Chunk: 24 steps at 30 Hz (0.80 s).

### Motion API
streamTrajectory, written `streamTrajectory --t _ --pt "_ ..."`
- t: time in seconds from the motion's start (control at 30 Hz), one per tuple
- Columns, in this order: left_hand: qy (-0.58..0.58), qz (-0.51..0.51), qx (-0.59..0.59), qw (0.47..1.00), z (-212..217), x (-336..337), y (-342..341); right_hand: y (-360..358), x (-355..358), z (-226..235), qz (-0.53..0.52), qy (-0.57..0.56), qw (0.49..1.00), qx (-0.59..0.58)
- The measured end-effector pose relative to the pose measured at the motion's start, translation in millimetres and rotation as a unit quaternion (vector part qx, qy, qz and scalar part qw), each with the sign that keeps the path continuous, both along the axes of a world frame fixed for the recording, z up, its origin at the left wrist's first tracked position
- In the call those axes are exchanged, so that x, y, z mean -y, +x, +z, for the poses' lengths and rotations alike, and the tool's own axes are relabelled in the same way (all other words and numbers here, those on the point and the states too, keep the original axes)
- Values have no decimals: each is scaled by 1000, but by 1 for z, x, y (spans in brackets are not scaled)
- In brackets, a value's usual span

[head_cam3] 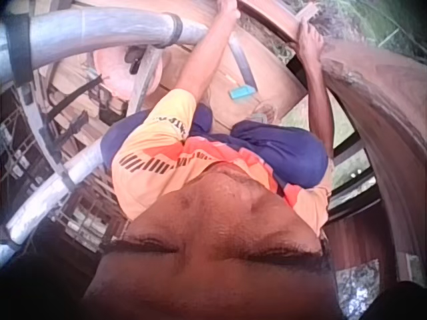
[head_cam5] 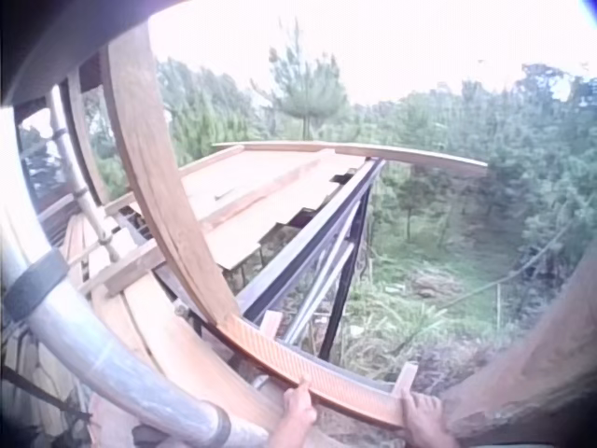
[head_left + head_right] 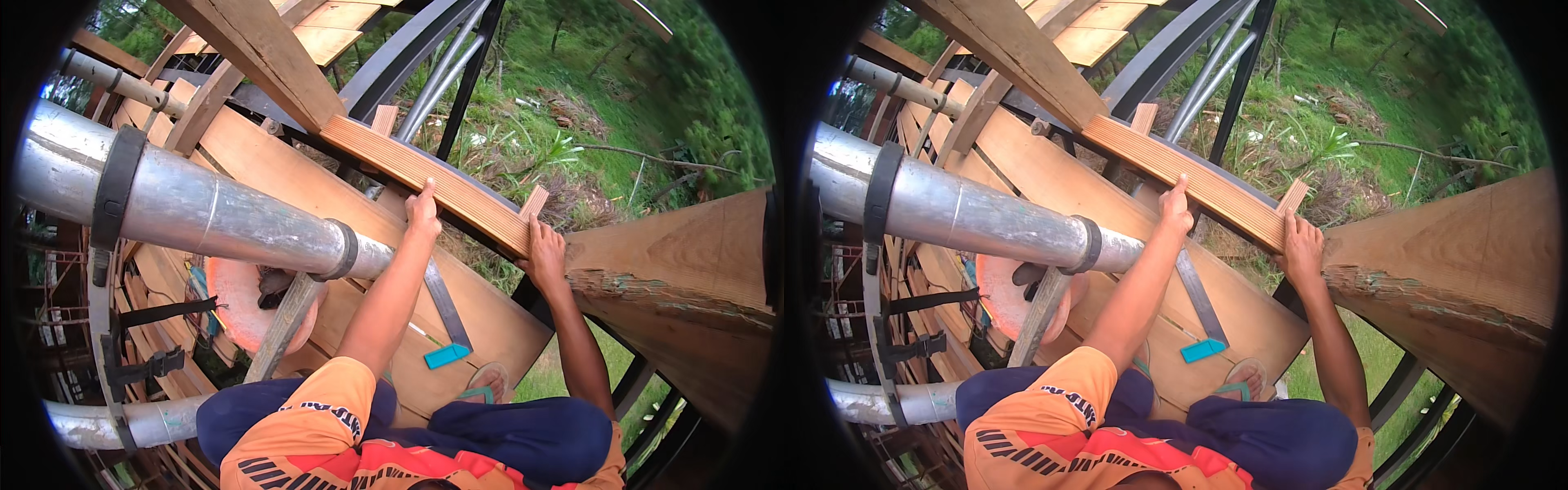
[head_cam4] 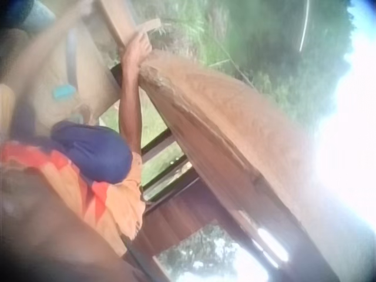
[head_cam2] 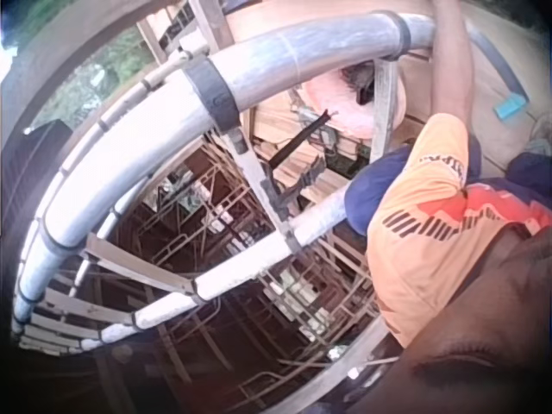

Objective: The person sits on a wooden floor and uses a cordless drill to fasten small wooden blocks to metal scaffolding poles. They repeatedly pick up blocks, align them, and drill screws to secure them to the structure.

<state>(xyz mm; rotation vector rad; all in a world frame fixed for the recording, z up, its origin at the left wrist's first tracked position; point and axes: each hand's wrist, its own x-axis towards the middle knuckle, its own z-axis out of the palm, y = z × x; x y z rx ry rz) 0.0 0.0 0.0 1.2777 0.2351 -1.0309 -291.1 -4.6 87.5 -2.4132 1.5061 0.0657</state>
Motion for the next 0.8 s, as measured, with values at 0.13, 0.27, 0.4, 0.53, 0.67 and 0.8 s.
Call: streamTrajectory --t 0.13,0.27,0.4,0.53,0.67,0.8 --pt "-18 -10 4 1000 3 -2 -2 -2 -2 0 3 -23 1000 -16" --pt "-5 19 1 1000 -14 -4 6 3 -3 0 11 -25 1000 -10" --pt "-70 7 -4 997 3 -6 -4 -2 -4 -1 5 -35 999 -4" --pt "-40 9 3 999 -3 -6 -2 -2 -5 0 4 -23 1000 0" --pt "-58 1 -18 998 -9 -6 6 1 -2 15 -26 37 999 30" --pt "-62 4 -28 998 8 -8 -1 -10 -7 81 -11 3 983 184"
